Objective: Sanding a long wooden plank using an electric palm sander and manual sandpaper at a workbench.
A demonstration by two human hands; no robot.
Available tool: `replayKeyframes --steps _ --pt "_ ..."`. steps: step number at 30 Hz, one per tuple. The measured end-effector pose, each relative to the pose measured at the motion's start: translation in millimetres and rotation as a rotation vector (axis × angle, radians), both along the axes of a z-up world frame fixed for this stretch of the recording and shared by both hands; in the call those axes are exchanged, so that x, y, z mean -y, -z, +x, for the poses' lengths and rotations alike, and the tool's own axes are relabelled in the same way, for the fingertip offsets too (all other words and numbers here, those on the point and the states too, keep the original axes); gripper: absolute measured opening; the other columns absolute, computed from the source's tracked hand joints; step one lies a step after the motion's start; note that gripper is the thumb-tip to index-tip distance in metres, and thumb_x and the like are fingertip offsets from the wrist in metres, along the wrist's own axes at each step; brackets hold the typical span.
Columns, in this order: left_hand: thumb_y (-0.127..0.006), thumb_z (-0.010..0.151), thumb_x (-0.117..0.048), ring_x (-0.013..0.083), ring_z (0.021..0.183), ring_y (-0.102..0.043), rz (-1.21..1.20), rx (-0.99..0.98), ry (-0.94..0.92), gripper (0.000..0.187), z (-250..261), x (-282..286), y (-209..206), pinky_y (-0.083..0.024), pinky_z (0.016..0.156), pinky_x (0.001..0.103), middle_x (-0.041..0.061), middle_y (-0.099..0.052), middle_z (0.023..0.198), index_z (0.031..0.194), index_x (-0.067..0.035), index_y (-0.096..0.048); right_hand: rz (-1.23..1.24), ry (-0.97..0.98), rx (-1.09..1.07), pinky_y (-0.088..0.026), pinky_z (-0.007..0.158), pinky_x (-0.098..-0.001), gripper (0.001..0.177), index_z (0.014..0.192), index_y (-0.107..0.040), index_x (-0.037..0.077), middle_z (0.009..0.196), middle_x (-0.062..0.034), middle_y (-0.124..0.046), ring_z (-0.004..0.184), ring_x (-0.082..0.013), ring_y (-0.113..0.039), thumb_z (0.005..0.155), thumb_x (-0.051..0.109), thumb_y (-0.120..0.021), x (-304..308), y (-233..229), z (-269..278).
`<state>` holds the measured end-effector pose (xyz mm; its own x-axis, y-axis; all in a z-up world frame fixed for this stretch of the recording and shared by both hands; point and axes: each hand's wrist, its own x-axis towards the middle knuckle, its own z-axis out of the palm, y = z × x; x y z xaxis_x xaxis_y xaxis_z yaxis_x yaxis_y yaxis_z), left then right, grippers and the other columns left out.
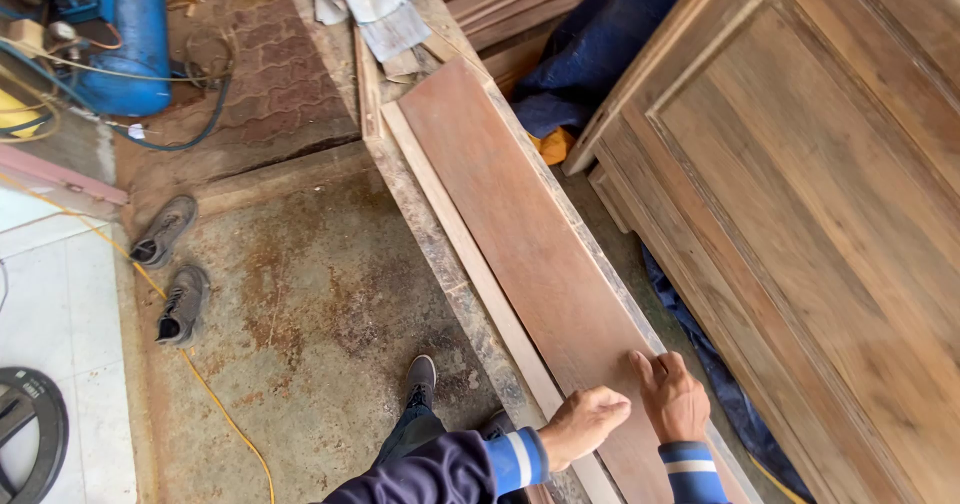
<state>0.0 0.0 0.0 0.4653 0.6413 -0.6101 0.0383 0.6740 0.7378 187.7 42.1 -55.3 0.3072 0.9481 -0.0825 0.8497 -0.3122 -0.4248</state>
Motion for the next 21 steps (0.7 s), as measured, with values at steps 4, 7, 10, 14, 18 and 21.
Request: replayKeyframes --steps 4,7,10,14,18,21 --pt "-0.056 0.104 -0.034 0.0219 0.115 -0.064 -0.022 0.010 0.029 0.040 -7 27 26 -0.055 0.099 0.035 0.014 -0.066 0.123 0.127 -0.002 -0.062 0.048 -0.148 0.075 -0.057 0.069 -0.0465 0.037 0.090 -0.073 0.008 0.087 -0.0162 -0.075 0.080 -0.0368 -0.072 0.091 0.045 -0.071 3 -21 -4" --pt "-0.058 0.104 -0.033 0.0191 0.102 -0.061 -0.079 0.023 0.072 0.034 -24 32 13 -0.054 0.092 0.032 0.010 -0.065 0.109 0.119 -0.003 -0.066 0.058 -0.227 -0.026 -0.058 0.070 -0.0458 0.025 0.093 -0.076 0.008 0.095 -0.0153 -0.076 0.082 -0.0369 -0.072 0.089 0.033 -0.072 12 -29 -12" --pt "-0.059 0.101 -0.032 0.0159 0.096 -0.062 -0.094 -0.012 0.064 0.029 -38 24 1 -0.055 0.087 0.030 0.005 -0.067 0.101 0.113 -0.006 -0.068 0.148 -0.207 -0.107 -0.058 0.072 -0.0442 0.028 0.100 -0.076 0.005 0.107 -0.0157 -0.075 0.083 -0.0371 -0.072 0.087 0.029 -0.074 20 -64 -34" --pt "-0.063 0.098 -0.024 0.0160 0.106 -0.070 0.263 -0.108 -0.081 0.032 -55 4 38 -0.056 0.092 0.029 0.009 -0.075 0.114 0.120 -0.003 -0.070 0.261 -0.109 -0.085 -0.053 0.092 -0.0465 0.044 0.119 -0.069 0.001 0.125 -0.0234 -0.067 0.108 -0.0419 -0.064 0.087 0.030 -0.076 39 -39 -33" --pt "-0.068 0.095 -0.026 0.0305 0.127 -0.064 0.827 -0.377 0.100 0.039 -55 -59 42 -0.049 0.107 0.038 0.022 -0.068 0.133 0.123 0.002 -0.069 0.135 0.043 0.088 -0.036 0.113 -0.0559 0.059 0.131 -0.058 0.002 0.147 -0.0260 -0.050 0.137 -0.0458 -0.044 0.088 0.038 -0.076 65 4 -25" --pt "-0.067 0.095 -0.028 0.0427 0.140 -0.045 1.192 -0.620 0.297 0.053 -35 -105 51 -0.036 0.117 0.048 0.029 -0.049 0.150 0.136 0.005 -0.059 0.151 0.181 0.145 -0.026 0.115 -0.0629 0.076 0.146 -0.049 0.003 0.147 -0.0226 -0.049 0.138 -0.0441 -0.041 0.090 0.049 -0.069 68 26 -28"
